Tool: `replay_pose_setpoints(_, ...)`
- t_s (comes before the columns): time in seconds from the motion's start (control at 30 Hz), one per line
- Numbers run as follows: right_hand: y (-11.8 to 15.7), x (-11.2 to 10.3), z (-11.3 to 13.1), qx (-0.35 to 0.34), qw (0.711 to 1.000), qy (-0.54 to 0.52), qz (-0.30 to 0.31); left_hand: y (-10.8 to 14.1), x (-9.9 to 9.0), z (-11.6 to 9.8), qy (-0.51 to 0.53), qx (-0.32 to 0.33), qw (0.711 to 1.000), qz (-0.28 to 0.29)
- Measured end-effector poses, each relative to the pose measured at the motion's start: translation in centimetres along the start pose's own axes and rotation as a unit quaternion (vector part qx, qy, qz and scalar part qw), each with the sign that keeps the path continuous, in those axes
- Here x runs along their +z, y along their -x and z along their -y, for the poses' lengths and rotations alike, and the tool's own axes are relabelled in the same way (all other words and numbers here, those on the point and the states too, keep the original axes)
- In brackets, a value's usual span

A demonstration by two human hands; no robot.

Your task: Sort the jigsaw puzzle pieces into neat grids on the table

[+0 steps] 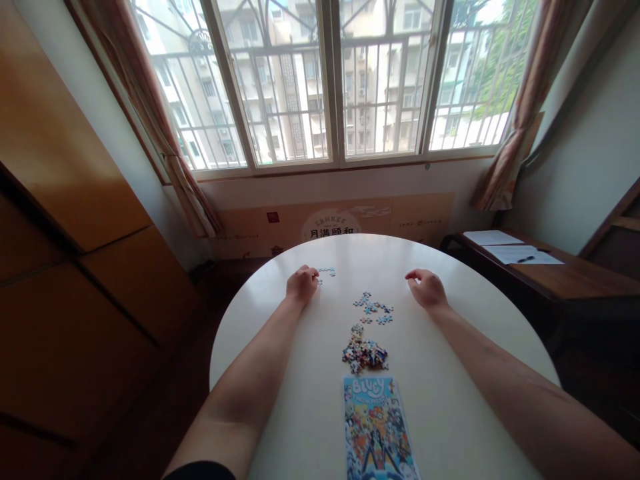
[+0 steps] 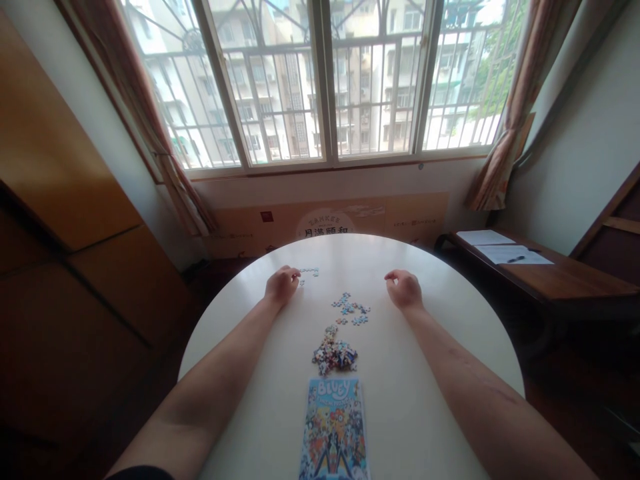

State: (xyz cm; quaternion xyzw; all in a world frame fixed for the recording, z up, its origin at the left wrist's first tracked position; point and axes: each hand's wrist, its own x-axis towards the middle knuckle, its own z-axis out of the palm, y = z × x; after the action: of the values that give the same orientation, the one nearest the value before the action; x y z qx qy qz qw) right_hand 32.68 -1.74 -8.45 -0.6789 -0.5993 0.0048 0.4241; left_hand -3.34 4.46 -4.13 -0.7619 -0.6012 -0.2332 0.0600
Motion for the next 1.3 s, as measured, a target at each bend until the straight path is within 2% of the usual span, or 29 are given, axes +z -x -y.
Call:
replay_pose_setpoints(0.2, 0.1, 0.5, 0.0, 0.019, 0.996, 0.072, 0.042, 0.6, 0.1, -0.4, -0.035, 0.019, 0.999, 0.018)
replay_pose_setpoints(0.43, 0.2, 1.1, 0.9, -0.027, 0.983, 0.153, 0.1, 0.2, 0.5, -0.2, -0.045, 0.056, 0.997, 0.014)
replay_pose_setpoints(0.57, -0.3, 1.4, 1.3, -0.017, 0.98, 0.165, 0.106, -0.2, 0.8, -0.2, -0.064, 0.081, 0.995, 0.005)
replay_pose_setpoints(0.73, -1.0, 1.4, 1.3, 0.025, 0.976, 0.177, 0.123, -0.5, 1.2, -0.3, -0.073, 0.068, 0.994, 0.036)
replay_pose_setpoints(1.07, -0.6, 0.8, 1.3, -0.001, 0.971, 0.173, 0.162, -0.1, 0.5, -1.0, -0.081, 0.071, 0.992, 0.073)
replay_pose_setpoints(1.3, -0.5, 0.7, 1.6, -0.012, 0.96, 0.209, 0.186, 0.0, 1.1, -1.1, -0.076, 0.08, 0.991, 0.075)
